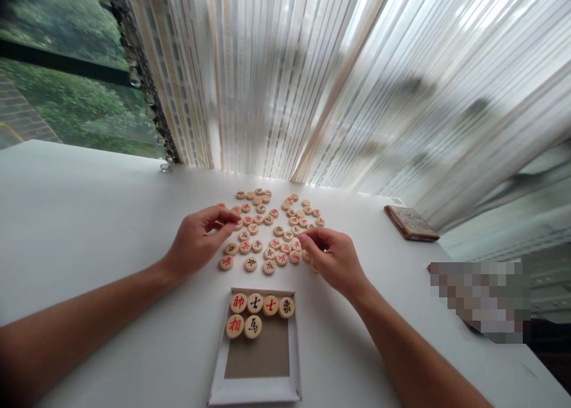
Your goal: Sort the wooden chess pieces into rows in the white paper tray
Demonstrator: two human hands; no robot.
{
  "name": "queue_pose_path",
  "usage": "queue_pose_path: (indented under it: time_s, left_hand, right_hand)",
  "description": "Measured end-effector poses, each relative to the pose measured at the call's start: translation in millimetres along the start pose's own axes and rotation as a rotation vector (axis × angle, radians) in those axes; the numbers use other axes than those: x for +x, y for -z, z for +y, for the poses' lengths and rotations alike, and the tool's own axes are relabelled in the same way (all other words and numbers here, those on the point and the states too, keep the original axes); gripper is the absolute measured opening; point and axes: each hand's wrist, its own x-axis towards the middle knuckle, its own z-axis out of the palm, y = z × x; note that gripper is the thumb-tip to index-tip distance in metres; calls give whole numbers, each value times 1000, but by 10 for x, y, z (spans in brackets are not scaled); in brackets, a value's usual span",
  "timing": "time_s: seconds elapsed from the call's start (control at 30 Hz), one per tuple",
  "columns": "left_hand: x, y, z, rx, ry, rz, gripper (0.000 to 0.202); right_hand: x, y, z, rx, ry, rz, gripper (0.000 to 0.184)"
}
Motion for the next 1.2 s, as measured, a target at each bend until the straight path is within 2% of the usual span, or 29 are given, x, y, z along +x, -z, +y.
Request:
queue_pose_path:
  time_s: [0.13, 0.23, 0.37, 0.53, 0.73, 0.87, 1.07, 1.2]
  left_hand:
    - [183, 145, -57, -8, 63, 91, 19]
    - [362, 288, -176, -3, 85, 175, 22]
    - [462, 384, -338, 82, 99, 205, 23]
    - [417, 371, -398, 147, 117, 174, 23]
    - [400, 362, -409, 223, 141, 120, 26]
    - [391, 348, -395, 288, 152, 61, 28]
    - [384, 339, -377, 407, 116, 7, 32]
    - [391, 294, -348, 477, 88, -70, 35]
  right_hand:
    - [205, 91, -154, -32, 40, 16, 39]
    - [430, 127, -285, 7, 40, 16, 36]
    - [710, 44, -460, 128, 39, -25, 33]
    - [852, -157, -557, 161, 33, -99, 29]
    - [894, -198, -309, -23, -26, -230, 30]
    - [944, -211, -205, -63, -47, -261, 28]
    - [899, -307, -285, -108, 32, -271, 25]
    - [870, -368, -271, -94, 68, -306, 27]
